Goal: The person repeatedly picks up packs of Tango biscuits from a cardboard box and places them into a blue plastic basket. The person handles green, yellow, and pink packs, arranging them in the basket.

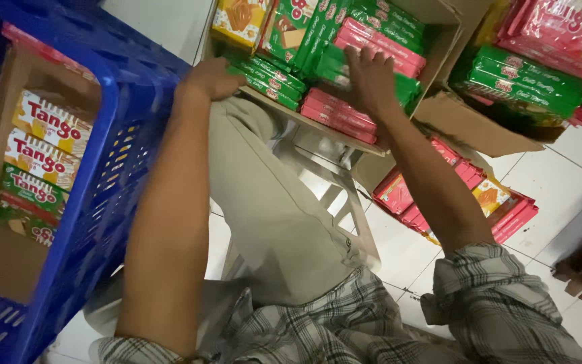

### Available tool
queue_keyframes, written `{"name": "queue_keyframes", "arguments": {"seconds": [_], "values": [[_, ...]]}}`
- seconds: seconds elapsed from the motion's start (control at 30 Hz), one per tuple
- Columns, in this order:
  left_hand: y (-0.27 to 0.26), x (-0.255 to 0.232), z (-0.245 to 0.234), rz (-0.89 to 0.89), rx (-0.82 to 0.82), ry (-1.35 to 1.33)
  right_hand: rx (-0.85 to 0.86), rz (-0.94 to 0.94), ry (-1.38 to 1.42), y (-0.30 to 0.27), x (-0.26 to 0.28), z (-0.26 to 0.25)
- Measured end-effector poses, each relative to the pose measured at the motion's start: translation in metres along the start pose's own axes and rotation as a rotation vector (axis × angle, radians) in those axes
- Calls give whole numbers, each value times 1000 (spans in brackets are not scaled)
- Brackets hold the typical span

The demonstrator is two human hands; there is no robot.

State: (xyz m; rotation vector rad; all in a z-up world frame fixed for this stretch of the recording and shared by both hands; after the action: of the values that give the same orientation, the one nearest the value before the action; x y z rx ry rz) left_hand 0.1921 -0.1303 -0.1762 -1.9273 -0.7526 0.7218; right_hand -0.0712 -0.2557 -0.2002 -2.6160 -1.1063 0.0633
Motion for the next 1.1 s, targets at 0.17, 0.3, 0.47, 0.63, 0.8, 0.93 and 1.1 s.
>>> {"name": "queue_keyframes", "arguments": {"seconds": [0.17,0.3,0.47,0.63,0.8,0.93,1.1], "values": [[3,-4,-2,68,-59,48,-22,-47,73,-18,-5,19],[-2,-2,-2,22,-26,11,-90,11,16,-25,-2,29],[5,-3,-1,47,-32,41,-201,-116,127,-36,1,27],[9,0,3,32,-1,112,-30,-100,104,-49,22,40],[-1,0,0,5,-15,33,53,-71,175,-38,19,37],[2,-4,-2,13,-41,42,-84,10,32,-47,-7,31],[-1,-17,-10,230,-162,42,-63,22,147,-42,-7,20]]}}
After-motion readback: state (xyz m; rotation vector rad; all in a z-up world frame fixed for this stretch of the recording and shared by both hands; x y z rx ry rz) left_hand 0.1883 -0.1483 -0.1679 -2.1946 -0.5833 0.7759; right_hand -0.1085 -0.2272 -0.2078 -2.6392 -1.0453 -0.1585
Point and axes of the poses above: each hand's wrist, its own y-axis towards the middle knuckle, its own z-axis out of the palm, x = y × z, the point moved 8 cm from there along y, towards the middle knuckle, and after that the axes turned 4 degrees about -y, right-handed, at the moved point
